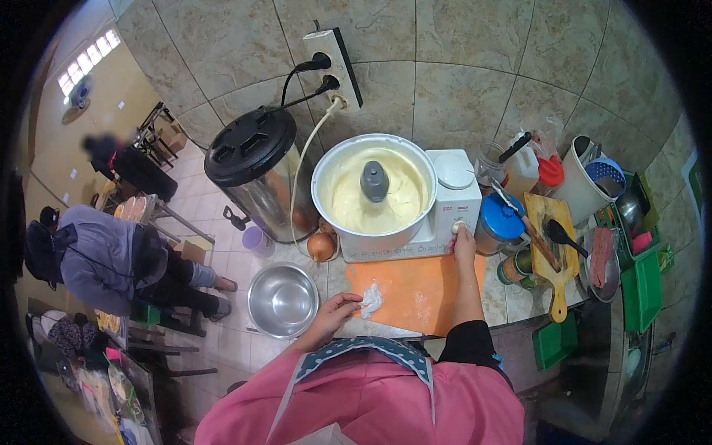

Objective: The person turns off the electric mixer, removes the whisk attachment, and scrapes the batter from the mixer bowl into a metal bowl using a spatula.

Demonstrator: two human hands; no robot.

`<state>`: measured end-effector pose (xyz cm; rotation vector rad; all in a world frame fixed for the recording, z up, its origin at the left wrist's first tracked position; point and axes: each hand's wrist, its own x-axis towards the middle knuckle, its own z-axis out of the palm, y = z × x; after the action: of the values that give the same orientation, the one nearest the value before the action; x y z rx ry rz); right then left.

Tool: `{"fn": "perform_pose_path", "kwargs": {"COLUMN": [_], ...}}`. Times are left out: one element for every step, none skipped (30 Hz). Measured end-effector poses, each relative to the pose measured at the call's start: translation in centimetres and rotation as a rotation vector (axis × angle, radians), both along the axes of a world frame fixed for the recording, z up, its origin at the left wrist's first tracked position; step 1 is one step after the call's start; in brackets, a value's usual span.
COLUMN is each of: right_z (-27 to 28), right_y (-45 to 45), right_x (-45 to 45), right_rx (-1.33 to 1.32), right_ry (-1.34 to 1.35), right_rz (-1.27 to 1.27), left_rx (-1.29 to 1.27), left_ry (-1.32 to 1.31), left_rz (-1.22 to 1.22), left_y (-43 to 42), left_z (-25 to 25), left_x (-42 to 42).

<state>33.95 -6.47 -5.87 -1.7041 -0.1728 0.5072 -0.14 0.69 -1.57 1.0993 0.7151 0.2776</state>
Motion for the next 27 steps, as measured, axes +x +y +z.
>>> {"fn": "perform_pose_path", "kwargs": {"right_z": [-0.1,-0.1,-0.2,-0.2,0.0,0.2,0.4,0.4,0.4,0.5,0.2,-0.1,-0.3,-0.4,-0.4,-0.4,-0.2,0.0,0.2,-0.1,-0.5,-0.8,-0.6,-0.4,-0.2,-0.3,-0.4], "right_y": [0.0,0.1,0.1,0.1,0.0,0.0,0.0,0.0,0.0,0.1,0.1,0.1,0.1,0.1,0.1,0.1,0.1,0.0,0.0,0.1,0.1,0.2,0.1,0.1,0.1,0.1,0.1], "right_x": [0.0,0.0,0.1,0.1,0.0,-0.1,-0.3,-0.3,-0.3,-0.4,-0.2,-0.1,0.0,0.1,0.1,0.1,0.0,-0.2,-0.3,-0.1,0.1,0.3,0.2,0.1,0.0,0.0,0.0], "right_rx": [0.011,0.011,0.002,-0.007,-0.006,0.006,0.019,0.019,0.021,0.023,0.024,0.025,0.026,0.026,0.026,0.025,0.025,0.018,0.010,0.010,0.022,0.034,0.033,0.029,0.025,0.025,0.027], "right_ry": [0.006,0.006,0.004,0.003,0.002,0.005,0.008,0.008,0.012,0.016,0.016,0.011,0.006,0.006,0.000,-0.006,-0.007,-0.010,-0.013,-0.013,-0.006,0.001,0.001,0.005,0.010,0.009,-0.006], "right_rz": [-0.001,0.000,0.001,0.002,0.001,0.006,0.011,0.011,0.005,-0.001,-0.001,-0.003,-0.005,-0.005,-0.002,0.001,0.002,0.005,0.008,0.009,0.002,-0.005,-0.005,-0.004,-0.003,-0.002,-0.007], "left_rx": [0.007,0.008,0.020,0.032,0.033,0.026,0.019,0.019,0.006,-0.007,-0.007,-0.001,0.005,0.005,0.009,0.012,0.012,0.005,-0.002,-0.003,-0.004,-0.004,-0.005,-0.009,-0.013,-0.013,-0.006], "left_ry": [-0.002,-0.002,0.001,0.003,0.003,0.002,0.002,0.002,-0.005,-0.012,-0.012,-0.010,-0.008,-0.008,-0.007,-0.005,-0.006,-0.010,-0.015,-0.015,-0.008,-0.001,-0.001,-0.001,0.000,-0.001,-0.006], "left_rz": [-0.001,-0.001,-0.004,-0.006,-0.007,-0.004,0.000,0.000,-0.001,-0.002,-0.001,0.002,0.005,0.005,0.007,0.010,0.011,0.012,0.014,0.015,0.016,0.017,0.017,0.018,0.019,0.020,0.021], "left_y": [0.0,0.0,0.0,0.1,0.1,0.0,0.0,0.0,0.0,0.0,0.0,0.0,0.0,0.0,-0.1,-0.1,-0.1,-0.1,-0.1,-0.1,-0.1,-0.1,-0.1,-0.1,-0.1,-0.1,-0.1], "left_z": [0.0,-0.1,-0.4,-0.6,-0.6,-0.6,-0.5,-0.5,-0.4,-0.3,-0.4,-0.4,-0.4,-0.3,-0.1,0.0,-0.2,-0.5,-0.6,-0.5,-0.2,0.0,-0.1,-0.2,-0.3,-0.3,-0.3], "left_x": [0.0,0.0,-0.1,-0.1,-0.1,-0.1,-0.1,-0.1,-0.1,-0.1,-0.1,-0.1,-0.1,-0.1,-0.1,-0.1,-0.1,-0.1,-0.1,-0.1,-0.1,-0.1,-0.1,-0.1,-0.1,-0.1,-0.1]}}
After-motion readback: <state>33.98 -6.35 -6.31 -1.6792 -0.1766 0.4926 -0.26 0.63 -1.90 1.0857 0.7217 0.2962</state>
